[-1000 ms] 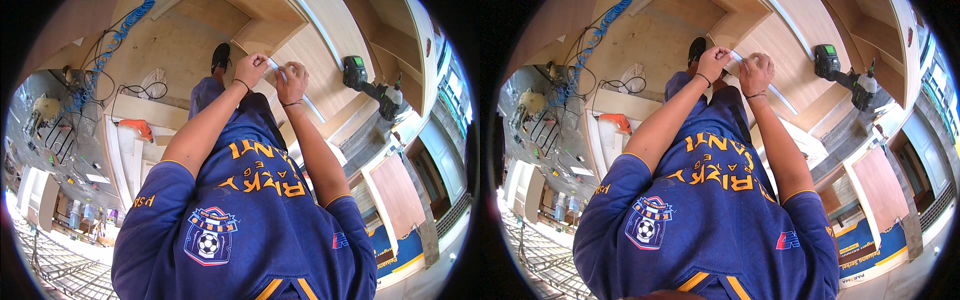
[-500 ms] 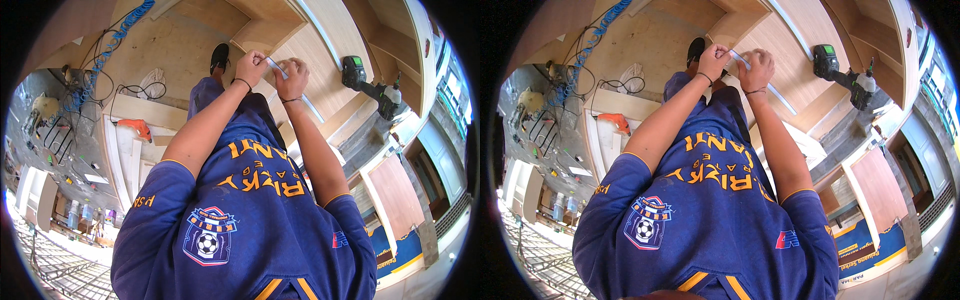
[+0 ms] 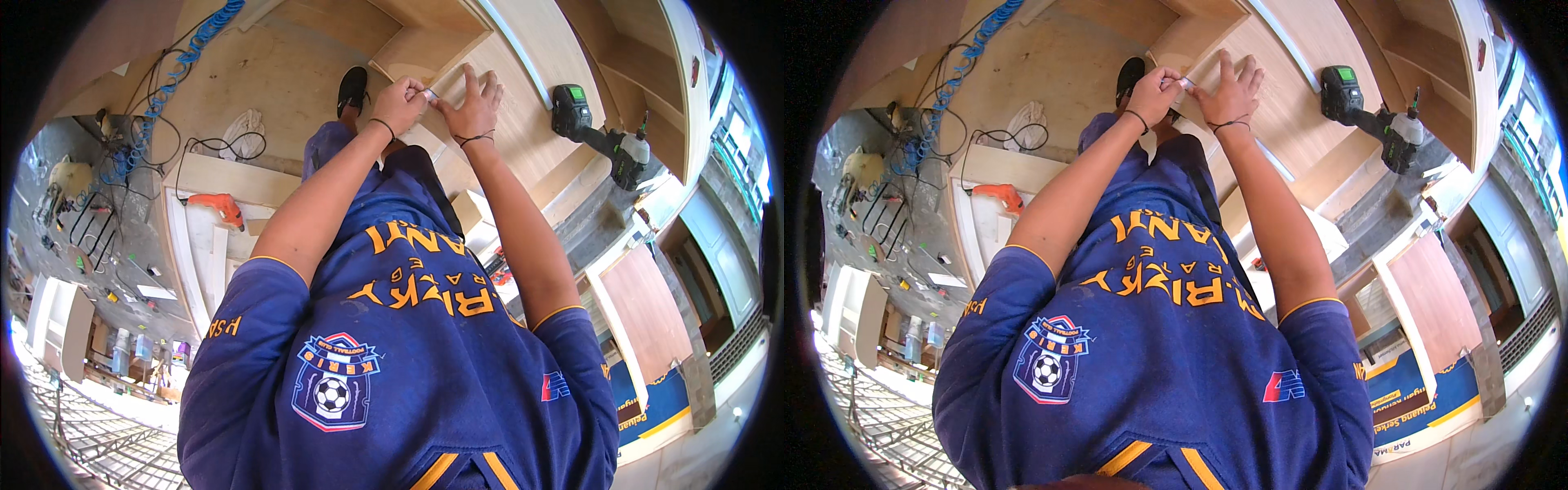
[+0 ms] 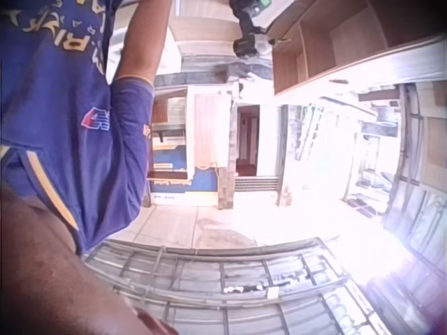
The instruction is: The person aligns a white strip against the edge of a wooden cabinet, marks a position with a pencil, and uses an angle grinder to cut the strip while sitting on the floor.
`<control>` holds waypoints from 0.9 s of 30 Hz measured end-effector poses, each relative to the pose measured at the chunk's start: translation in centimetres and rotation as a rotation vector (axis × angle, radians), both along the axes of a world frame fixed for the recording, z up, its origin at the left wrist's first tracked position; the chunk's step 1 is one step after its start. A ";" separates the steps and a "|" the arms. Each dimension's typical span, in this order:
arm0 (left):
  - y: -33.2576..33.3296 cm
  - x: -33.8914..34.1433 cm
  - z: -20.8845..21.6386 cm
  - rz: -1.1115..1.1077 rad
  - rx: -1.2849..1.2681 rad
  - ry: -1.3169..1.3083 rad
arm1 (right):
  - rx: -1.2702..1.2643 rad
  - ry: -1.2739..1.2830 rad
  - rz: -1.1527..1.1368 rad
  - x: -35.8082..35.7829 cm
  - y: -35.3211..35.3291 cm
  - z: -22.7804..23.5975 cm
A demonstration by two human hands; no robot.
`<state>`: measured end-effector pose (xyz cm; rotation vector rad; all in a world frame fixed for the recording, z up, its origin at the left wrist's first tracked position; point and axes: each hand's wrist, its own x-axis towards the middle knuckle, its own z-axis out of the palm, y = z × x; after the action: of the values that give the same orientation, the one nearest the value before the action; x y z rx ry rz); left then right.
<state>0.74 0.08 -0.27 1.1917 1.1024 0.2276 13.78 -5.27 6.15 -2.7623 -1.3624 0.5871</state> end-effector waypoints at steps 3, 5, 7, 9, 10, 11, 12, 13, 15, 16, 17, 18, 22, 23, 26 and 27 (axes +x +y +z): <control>-0.2 0.3 0.6 0.003 0.060 0.034 | 0.004 0.024 -0.019 -0.1 0.2 0.2; -0.4 0.6 0.8 0.025 0.109 0.038 | -0.050 0.007 0.010 -0.4 0.1 0.1; -0.5 0.8 0.8 0.048 0.155 0.020 | -0.068 0.008 0.016 -0.2 0.4 0.0; -1.0 0.6 1.0 0.048 0.236 0.027 | -0.053 0.029 -0.006 0.0 0.5 0.2; -1.3 0.5 1.1 0.040 0.293 0.042 | -0.076 0.035 -0.004 -0.1 0.3 0.5; -1.1 0.7 0.9 0.037 0.354 0.051 | -0.094 0.033 0.001 -0.1 0.4 0.5; -0.9 0.7 0.7 0.024 0.351 0.045 | -0.112 0.032 0.006 0.0 0.5 0.5; -0.6 0.7 0.6 0.011 0.348 0.039 | -0.091 0.009 0.023 0.0 0.4 0.3; -0.4 0.6 1.1 -0.021 0.309 0.052 | -0.062 0.048 0.003 0.2 0.0 -0.1; -0.1 0.7 1.3 -0.037 0.279 0.063 | -0.047 0.068 -0.006 0.3 -0.2 -0.3; 0.2 0.7 1.5 -0.051 0.251 0.077 | -0.045 0.074 -0.012 0.3 -0.2 -0.3; 0.1 0.7 1.2 -0.028 0.205 0.063 | -0.042 0.081 -0.017 0.4 -0.3 -0.2; 0.1 0.7 0.6 0.030 0.088 0.018 | -0.052 0.051 0.023 0.3 -0.6 -0.3; 0.2 0.7 0.6 0.040 0.077 0.013 | -0.068 0.029 0.023 0.1 -0.6 -0.2; 0.3 0.6 0.9 0.058 0.015 -0.026 | -0.102 -0.011 0.023 -0.3 -0.5 0.1; 0.4 0.5 0.9 0.046 0.009 -0.027 | -0.102 -0.007 0.022 -0.3 -0.5 0.1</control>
<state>1.24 0.50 0.66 1.1695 1.1069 0.2832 13.49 -5.73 6.28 -2.8344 -1.4039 0.6672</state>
